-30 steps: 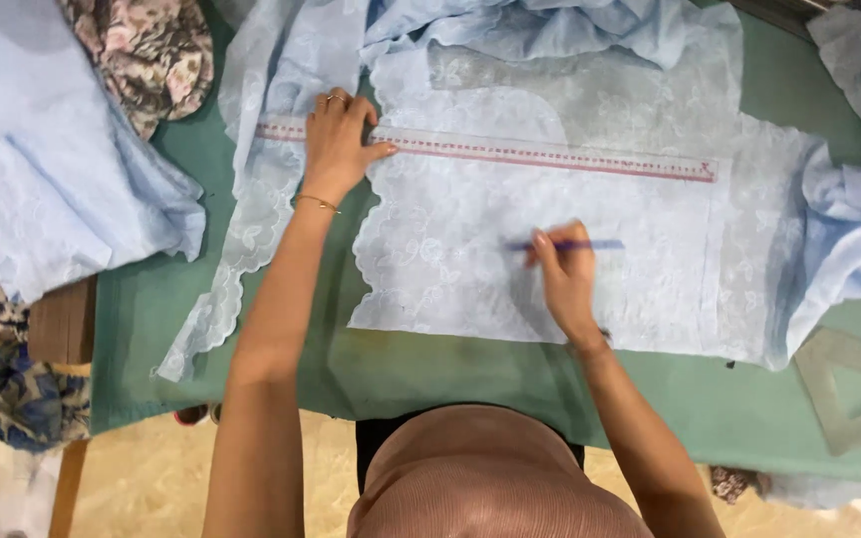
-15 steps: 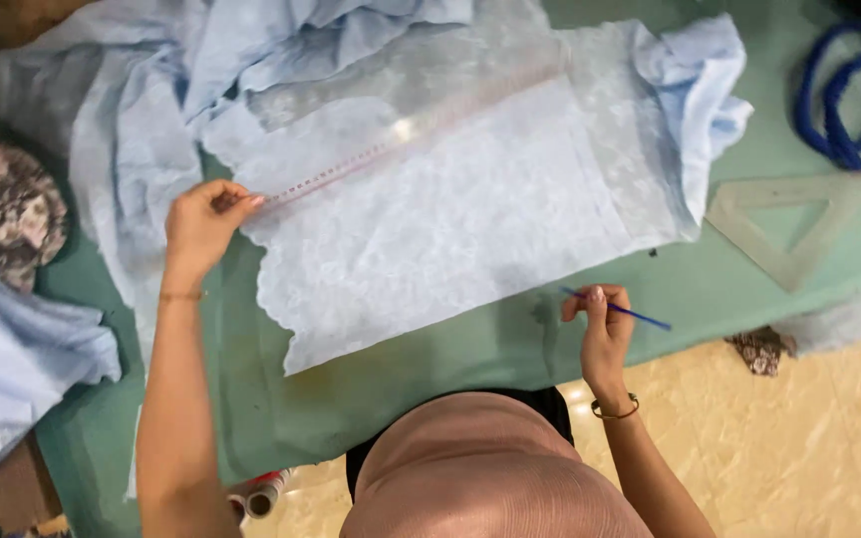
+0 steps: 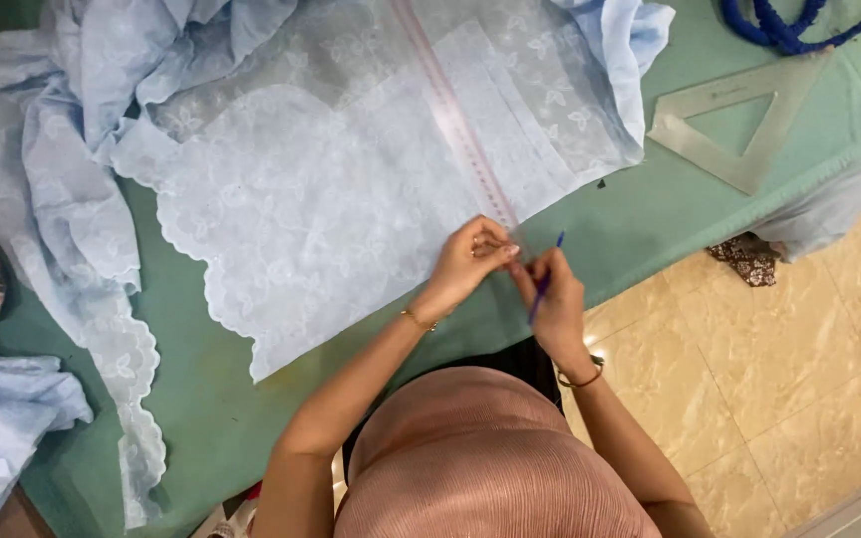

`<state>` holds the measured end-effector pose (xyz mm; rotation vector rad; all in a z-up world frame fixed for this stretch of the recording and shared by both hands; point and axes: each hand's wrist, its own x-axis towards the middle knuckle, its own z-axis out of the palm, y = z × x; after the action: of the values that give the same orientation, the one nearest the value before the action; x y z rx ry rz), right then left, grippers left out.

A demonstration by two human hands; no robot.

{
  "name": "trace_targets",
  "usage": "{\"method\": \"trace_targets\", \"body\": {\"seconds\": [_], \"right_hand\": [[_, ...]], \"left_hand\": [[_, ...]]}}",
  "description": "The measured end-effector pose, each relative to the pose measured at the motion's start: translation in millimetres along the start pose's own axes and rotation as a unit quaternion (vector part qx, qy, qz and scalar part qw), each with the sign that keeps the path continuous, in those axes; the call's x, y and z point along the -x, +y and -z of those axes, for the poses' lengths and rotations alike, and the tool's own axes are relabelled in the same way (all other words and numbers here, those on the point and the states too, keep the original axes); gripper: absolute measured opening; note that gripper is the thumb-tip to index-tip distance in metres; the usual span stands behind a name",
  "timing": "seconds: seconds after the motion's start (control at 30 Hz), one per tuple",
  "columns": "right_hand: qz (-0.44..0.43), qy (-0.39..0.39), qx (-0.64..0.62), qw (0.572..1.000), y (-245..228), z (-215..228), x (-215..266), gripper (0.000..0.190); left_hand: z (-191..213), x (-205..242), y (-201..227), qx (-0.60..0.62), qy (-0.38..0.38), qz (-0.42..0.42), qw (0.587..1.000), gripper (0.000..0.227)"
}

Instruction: The person lays out a piece of light blue lace fabric on a green work table. Using a long ruler and a blue pen, they measure and mark straight lines and points on the fabric to prepare for cutting.

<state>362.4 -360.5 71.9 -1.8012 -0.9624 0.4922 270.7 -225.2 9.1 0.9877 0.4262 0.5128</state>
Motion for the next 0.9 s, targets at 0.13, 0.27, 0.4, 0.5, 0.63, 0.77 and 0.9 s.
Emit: {"method": "trace_targets", "body": {"seconds": [0.13,0.27,0.4,0.5,0.63,0.77,0.9], "right_hand": [[-0.049,0.036,0.091,0.994,49.3,24.9,15.2,0.041],[-0.11,0.028,0.14,0.984,67.8,39.5,24.9,0.044],[-0.088,0.018,0.189,0.978,54.9,46.7,23.3,0.042],[-0.006,0.013,0.207,0.978,47.7,49.9,18.2,0.039],[0.079,0.01,0.224,0.971,52.6,48.2,18.4,0.033],[0.127,0.025,0.23,0.965,65.6,46.3,23.4,0.032],[0.148,0.027,0.225,0.963,76.4,51.8,24.2,0.034]], "left_hand": [[-5.8,-10.8,23.3,-0.371,0.046,0.008,0.928,0.018],[24.6,-40.0,41.9,-0.595,0.143,-0.163,0.774,0.036],[60.3,-81.3,34.5,-0.69,0.157,-0.187,0.681,0.067],[71.6,-103.3,38.5,-0.718,0.138,-0.15,0.666,0.073],[81.0,-117.4,39.3,-0.753,0.098,-0.166,0.629,0.074],[78.4,-115.9,47.7,-0.759,0.088,-0.14,0.629,0.073],[85.0,-117.3,41.5,-0.759,0.098,-0.147,0.627,0.074]]}}
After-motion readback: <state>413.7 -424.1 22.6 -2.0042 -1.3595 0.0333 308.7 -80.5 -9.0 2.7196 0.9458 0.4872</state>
